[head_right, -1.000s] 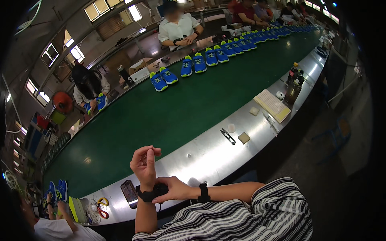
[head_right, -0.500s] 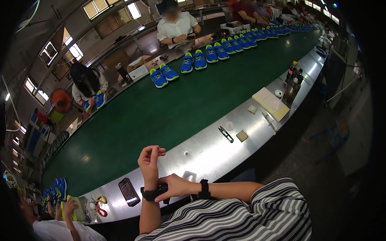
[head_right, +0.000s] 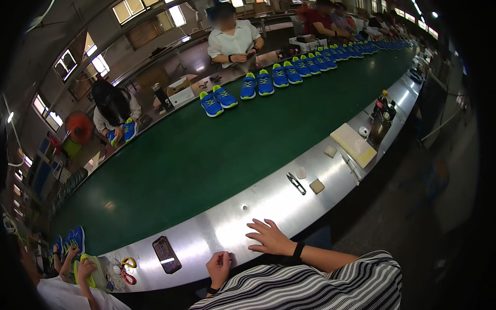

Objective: Lacing and inspecting blue athletic shoes on a factory assembly line.

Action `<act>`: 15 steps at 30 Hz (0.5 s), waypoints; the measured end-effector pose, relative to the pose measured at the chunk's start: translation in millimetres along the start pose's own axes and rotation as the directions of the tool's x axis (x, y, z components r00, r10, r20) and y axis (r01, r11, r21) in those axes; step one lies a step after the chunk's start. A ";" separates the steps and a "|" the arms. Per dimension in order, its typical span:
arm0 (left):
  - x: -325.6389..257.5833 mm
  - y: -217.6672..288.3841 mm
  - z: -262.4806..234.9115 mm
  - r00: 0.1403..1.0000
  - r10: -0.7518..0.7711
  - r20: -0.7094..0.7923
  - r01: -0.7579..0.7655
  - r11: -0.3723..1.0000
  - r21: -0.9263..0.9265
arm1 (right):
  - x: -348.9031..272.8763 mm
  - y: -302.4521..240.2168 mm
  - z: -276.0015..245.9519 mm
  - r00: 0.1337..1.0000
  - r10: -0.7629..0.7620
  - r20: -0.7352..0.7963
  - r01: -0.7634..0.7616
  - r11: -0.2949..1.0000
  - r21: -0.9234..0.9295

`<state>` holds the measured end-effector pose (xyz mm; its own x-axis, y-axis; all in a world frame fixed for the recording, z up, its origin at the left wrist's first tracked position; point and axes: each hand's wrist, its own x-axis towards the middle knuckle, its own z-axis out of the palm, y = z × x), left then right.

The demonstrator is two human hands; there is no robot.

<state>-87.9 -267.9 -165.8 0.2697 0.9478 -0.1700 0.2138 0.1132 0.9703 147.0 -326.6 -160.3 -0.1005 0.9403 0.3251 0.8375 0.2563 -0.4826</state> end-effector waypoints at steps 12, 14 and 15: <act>1.1 -0.1 17.1 0.783 0.618 0.062 -0.541 0.629 0.559 | 4.7 -11.4 -2.4 0.997 0.075 -0.021 -0.076 0.995 -0.060; 0.9 -0.6 17.9 0.772 0.632 0.067 -0.552 0.614 0.563 | 4.6 -11.4 -3.4 0.997 0.071 -0.024 -0.072 0.996 -0.061; 1.0 -1.0 18.2 0.759 0.647 0.071 -0.565 0.600 0.567 | 4.6 -11.3 -3.6 0.997 0.065 -0.028 -0.067 0.996 -0.065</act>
<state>-70.8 -272.4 -170.1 0.4097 0.7714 0.4870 0.5080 -0.6363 0.5806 139.1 -326.0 -150.4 -0.0302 0.9484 0.3157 0.8753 0.1776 -0.4498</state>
